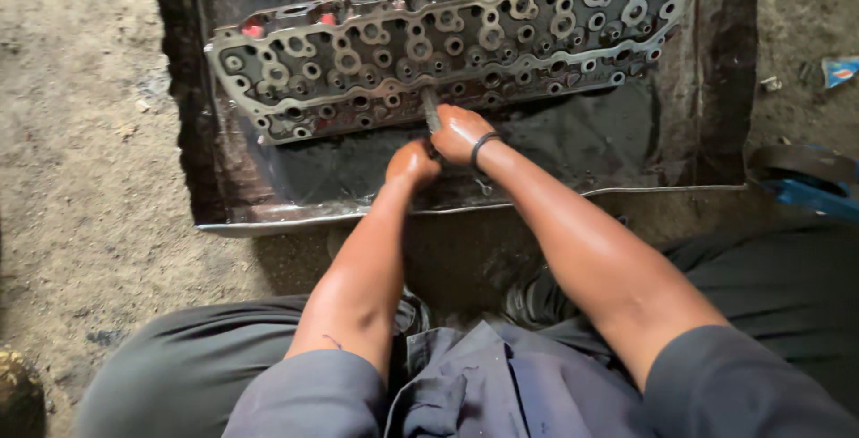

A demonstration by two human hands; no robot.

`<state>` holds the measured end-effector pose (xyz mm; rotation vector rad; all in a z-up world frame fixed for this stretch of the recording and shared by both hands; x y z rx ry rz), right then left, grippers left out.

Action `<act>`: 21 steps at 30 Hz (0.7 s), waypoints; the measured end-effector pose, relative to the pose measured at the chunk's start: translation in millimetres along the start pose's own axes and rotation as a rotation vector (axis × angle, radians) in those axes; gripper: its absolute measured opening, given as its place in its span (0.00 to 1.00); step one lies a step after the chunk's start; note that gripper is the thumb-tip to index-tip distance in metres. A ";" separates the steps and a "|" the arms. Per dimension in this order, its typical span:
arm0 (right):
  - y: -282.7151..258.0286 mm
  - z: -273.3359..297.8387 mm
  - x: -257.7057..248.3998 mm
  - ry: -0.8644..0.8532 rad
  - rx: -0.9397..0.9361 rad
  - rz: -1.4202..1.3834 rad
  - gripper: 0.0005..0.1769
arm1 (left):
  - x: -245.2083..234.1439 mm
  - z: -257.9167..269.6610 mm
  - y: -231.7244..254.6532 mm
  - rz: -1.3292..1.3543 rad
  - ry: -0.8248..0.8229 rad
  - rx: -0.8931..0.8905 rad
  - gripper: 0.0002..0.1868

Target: The person scrubs a metal engine cylinder head submerged in a tray of liquid using a wire brush and a cloth. They repeatedly scrub the surface and wipe it down to remove grime.

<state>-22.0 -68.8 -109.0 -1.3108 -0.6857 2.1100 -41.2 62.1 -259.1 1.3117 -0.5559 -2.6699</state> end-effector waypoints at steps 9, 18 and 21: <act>-72.3 53.6 -20.0 -0.106 0.093 0.116 0.19 | -106.6 39.5 -43.4 1.569 -0.333 0.016 0.14; -116.7 63.2 13.5 -0.054 -0.086 0.030 0.21 | -233.6 70.8 -13.6 1.567 -0.050 0.175 0.16; -121.1 53.5 28.8 -0.047 -0.086 0.081 0.18 | -254.1 70.9 -12.9 1.412 0.105 0.054 0.14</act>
Point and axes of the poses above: each hand's wrist, its own z-axis away from the middle knuckle, its own x-axis out of the palm, y = z × x, the point moved 8 cm from there along -z, towards the middle knuckle, and after that the axes turned 10 degrees about -z, right-handed, at the moved point
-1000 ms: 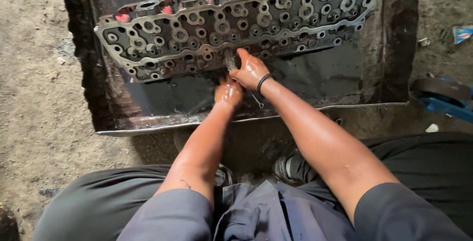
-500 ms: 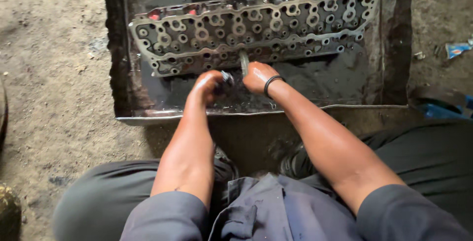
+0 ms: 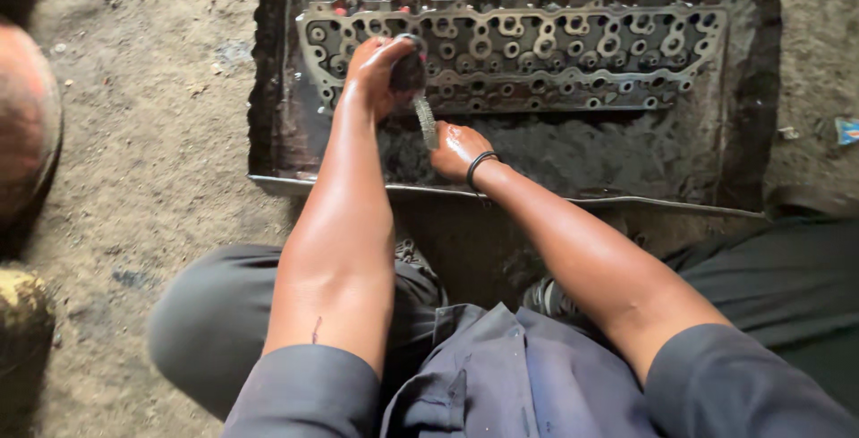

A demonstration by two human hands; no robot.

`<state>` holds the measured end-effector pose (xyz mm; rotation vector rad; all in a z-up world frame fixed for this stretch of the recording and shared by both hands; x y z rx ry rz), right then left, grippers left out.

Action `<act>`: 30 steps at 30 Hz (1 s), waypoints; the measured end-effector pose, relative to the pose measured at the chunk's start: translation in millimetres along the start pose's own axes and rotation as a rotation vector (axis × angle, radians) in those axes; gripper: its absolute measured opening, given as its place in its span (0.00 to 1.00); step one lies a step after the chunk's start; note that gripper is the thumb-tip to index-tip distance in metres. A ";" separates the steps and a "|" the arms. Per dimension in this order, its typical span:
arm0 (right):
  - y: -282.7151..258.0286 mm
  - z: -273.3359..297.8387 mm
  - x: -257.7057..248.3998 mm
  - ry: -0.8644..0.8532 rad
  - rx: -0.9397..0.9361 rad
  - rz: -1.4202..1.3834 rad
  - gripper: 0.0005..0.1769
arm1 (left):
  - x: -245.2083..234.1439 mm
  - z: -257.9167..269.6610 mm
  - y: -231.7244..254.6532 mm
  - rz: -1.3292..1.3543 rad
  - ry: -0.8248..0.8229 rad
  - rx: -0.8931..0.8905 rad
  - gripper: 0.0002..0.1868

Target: The person scrubs a metal engine cylinder head submerged in a tray of liquid using a wire brush and a cloth. They repeatedly scrub the surface and wipe it down to remove grime.

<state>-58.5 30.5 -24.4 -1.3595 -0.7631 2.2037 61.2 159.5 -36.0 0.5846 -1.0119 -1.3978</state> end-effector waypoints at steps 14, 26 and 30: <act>22.5 -19.3 13.9 0.159 -0.018 -0.129 0.13 | 38.8 -1.0 33.0 -0.168 -0.038 0.244 0.07; 57.3 -131.4 63.5 -0.051 -0.100 0.104 0.20 | 41.9 -2.9 24.3 -0.631 0.251 0.545 0.14; 43.7 -120.4 68.6 -0.106 -0.137 0.280 0.19 | 58.4 11.3 44.5 -0.610 0.166 0.723 0.12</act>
Point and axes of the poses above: each hand's wrist, its own z-axis away from the middle knuckle, its own x-axis out of the palm, y = z × x, the point moved 8 cm from there along -z, towards the middle knuckle, and after that the axes turned 10 degrees about -z, right-handed, at the moved point
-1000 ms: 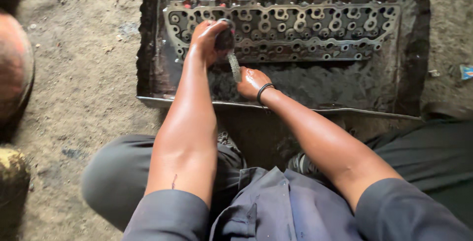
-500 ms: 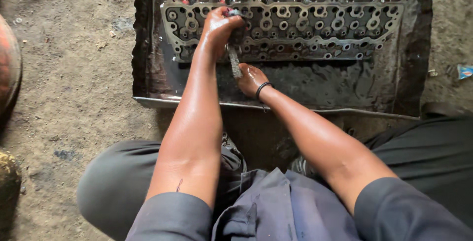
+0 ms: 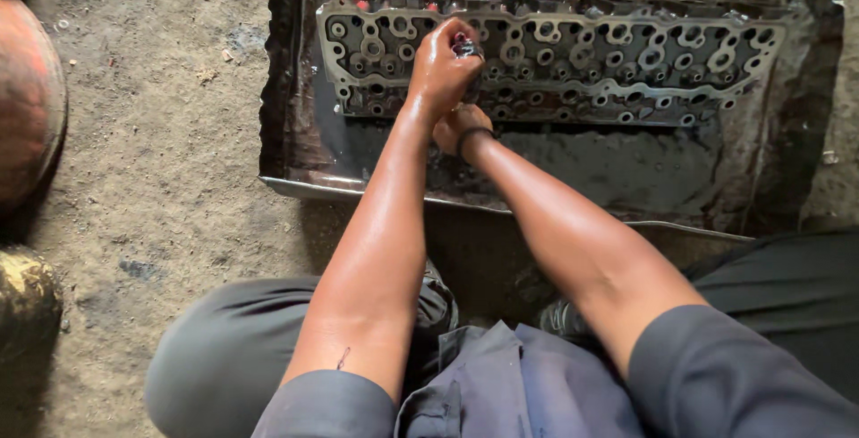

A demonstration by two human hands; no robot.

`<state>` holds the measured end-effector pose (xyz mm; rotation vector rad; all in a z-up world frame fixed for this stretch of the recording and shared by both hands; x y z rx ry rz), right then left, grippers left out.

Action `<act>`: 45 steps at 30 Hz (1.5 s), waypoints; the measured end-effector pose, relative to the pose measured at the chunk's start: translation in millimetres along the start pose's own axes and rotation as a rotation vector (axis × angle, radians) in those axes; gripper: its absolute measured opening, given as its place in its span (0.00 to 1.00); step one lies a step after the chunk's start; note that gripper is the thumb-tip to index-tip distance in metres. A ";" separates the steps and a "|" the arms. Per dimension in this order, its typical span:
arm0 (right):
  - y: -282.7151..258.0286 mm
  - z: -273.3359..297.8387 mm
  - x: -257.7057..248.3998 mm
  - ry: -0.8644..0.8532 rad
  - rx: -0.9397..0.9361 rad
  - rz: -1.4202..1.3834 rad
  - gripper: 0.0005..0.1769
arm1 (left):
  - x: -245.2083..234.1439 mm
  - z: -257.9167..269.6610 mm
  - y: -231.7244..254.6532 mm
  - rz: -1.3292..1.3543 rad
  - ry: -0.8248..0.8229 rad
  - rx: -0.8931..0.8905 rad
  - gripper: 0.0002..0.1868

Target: The person scrubs a metal engine cylinder head submerged in a tray of liquid using a wire brush and a cloth. They repeatedly scrub the surface and wipe it down to remove grime.

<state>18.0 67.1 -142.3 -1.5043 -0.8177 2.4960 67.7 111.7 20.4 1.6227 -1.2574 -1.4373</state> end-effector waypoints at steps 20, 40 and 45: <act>-29.6 9.1 -39.3 0.004 0.106 -0.078 0.19 | -2.8 -14.0 32.0 -0.106 -0.099 -0.054 0.14; -38.0 41.1 -58.4 0.044 0.123 -0.200 0.21 | 6.7 -13.4 43.1 -0.015 -0.004 0.040 0.13; -44.7 54.7 -54.0 0.106 0.123 -0.238 0.22 | -0.4 -17.4 38.3 0.041 -0.006 0.012 0.12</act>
Point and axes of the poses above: each hand's wrist, its own z-axis away from the middle knuckle, its own x-axis out of the palm, y = z × x, the point moved 8 cm from there along -z, towards the middle knuckle, and after that the axes turned 10 degrees about -z, right-handed, at the moved point
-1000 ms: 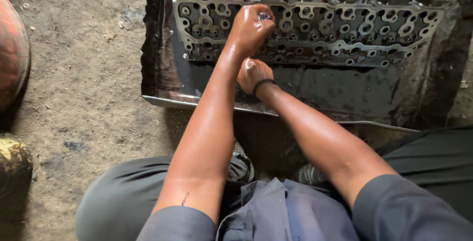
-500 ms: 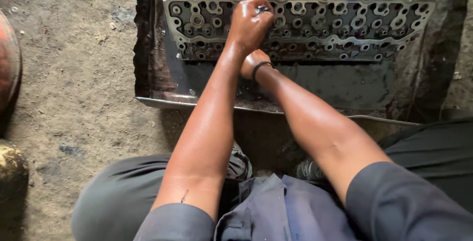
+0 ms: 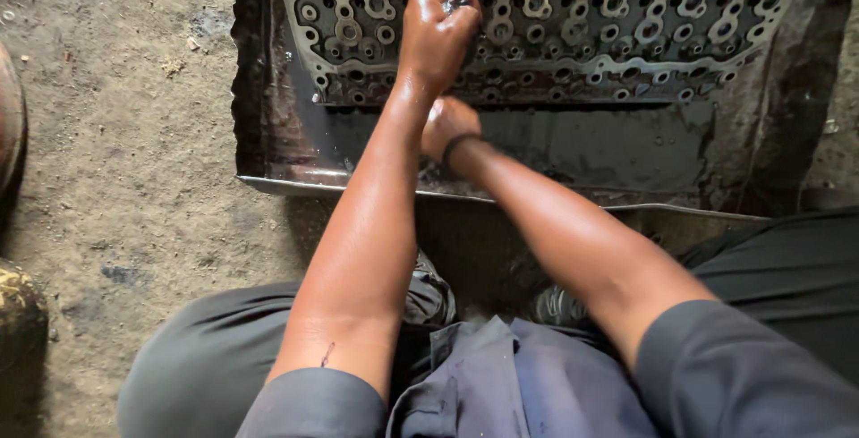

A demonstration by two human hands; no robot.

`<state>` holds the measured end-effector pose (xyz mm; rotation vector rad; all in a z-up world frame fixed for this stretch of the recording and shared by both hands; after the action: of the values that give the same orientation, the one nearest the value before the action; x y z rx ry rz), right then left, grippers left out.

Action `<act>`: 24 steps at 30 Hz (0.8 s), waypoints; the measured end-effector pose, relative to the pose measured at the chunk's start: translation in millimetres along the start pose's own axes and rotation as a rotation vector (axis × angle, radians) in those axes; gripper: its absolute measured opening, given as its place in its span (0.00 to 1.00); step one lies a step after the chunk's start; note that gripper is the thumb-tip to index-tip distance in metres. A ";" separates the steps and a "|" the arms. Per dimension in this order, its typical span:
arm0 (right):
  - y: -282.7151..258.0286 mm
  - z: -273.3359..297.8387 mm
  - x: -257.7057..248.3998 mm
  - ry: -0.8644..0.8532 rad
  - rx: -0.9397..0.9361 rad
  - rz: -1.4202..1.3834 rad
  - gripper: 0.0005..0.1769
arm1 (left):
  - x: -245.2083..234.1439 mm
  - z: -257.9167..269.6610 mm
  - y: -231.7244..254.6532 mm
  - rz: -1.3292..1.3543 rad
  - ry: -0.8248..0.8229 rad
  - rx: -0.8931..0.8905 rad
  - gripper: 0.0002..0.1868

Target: The person scrubs a metal engine cylinder head submerged in a tray of liquid using a wire brush and a cloth. They repeatedly scrub the surface and wipe it down to remove grime.

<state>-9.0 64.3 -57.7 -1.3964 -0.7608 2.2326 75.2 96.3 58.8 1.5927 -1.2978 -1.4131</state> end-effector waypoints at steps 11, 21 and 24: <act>20.1 -27.2 -2.6 -0.029 -0.029 0.007 0.22 | 5.7 -3.7 -2.0 0.144 -0.006 0.016 0.10; 19.6 -22.1 5.2 -0.050 -0.031 0.010 0.21 | 8.9 -0.6 0.0 -0.002 0.052 0.110 0.10; 6.7 0.9 21.5 0.020 -0.099 -0.030 0.21 | 6.9 -5.9 0.6 0.017 0.050 0.123 0.09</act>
<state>-19.3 71.6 -76.4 -1.4412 -0.8903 2.1815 80.4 88.8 58.3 1.6821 -1.3892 -1.2971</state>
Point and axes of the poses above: each hand's wrist, its own z-axis away from the middle knuckle, its own x-axis out of the palm, y = z × x, the point moved 8 cm from there along -z, towards the middle knuckle, and after that the axes turned 10 degrees about -z, right-handed, at the moved point
